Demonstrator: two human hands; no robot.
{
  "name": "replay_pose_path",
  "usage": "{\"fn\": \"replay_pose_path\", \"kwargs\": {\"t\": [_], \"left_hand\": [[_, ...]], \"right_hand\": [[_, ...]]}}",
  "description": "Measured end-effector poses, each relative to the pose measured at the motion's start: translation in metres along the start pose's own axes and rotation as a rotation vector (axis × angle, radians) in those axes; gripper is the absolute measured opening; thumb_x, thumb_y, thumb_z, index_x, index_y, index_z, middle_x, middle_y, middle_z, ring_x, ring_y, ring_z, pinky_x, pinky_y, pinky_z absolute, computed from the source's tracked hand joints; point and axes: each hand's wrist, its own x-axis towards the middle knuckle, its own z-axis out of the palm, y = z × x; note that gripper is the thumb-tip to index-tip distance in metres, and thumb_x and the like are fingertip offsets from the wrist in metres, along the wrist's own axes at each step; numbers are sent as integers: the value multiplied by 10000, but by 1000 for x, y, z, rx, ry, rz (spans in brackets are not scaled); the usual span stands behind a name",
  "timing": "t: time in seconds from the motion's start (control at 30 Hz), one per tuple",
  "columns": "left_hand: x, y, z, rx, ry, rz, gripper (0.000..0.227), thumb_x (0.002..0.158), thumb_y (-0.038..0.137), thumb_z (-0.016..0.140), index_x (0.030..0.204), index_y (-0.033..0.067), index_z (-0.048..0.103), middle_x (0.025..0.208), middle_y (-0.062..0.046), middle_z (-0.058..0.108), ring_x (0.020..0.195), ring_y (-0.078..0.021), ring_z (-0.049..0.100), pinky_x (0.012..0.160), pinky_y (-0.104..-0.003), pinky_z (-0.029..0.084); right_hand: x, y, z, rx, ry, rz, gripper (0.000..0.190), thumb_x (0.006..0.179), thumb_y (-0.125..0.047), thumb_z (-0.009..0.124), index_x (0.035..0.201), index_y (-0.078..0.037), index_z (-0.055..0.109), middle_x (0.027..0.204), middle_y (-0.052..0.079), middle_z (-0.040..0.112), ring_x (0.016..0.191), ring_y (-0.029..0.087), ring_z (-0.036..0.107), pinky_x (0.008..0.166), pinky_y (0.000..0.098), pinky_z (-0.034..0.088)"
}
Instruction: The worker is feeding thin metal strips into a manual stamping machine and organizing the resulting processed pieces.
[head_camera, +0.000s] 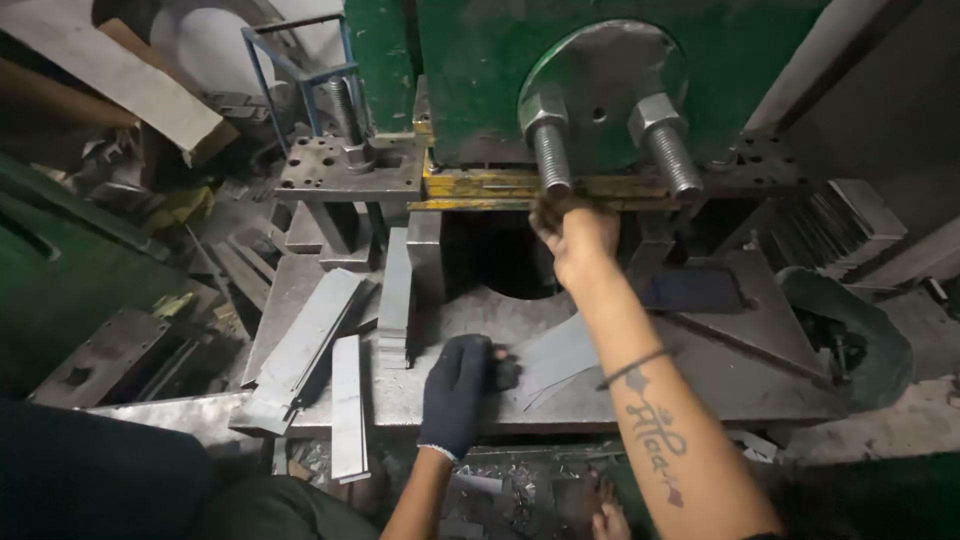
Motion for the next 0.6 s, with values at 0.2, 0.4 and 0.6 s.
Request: {"fn": "replay_pose_path", "kwargs": {"t": [0.2,0.4,0.6], "left_hand": [[-8,13,11,286,110,43,314,959,275,574,1052,17,727,889,-94,808,727,-181,715,712,-290,591],[-5,13,7,512,160,22,542,1055,430,463,767,82,763,838,-148,760,1017,-322,694,1048,-423,495],[10,6,23,386,277,-138,401,984,464,602,788,124,679,628,-66,670,610,-205,689,618,-334,585]], "right_hand": [[-12,-4,-17,-27,17,26,162,958,-104,552,968,-15,686,782,103,706,613,154,622,508,251,497],[-135,10,-80,-548,236,44,78,843,-144,688,774,-108,696,596,112,615,451,204,548,450,258,396],[-137,14,-152,-704,210,224,213,888,-171,775,915,34,725,684,170,688,507,230,627,373,280,430]]}}
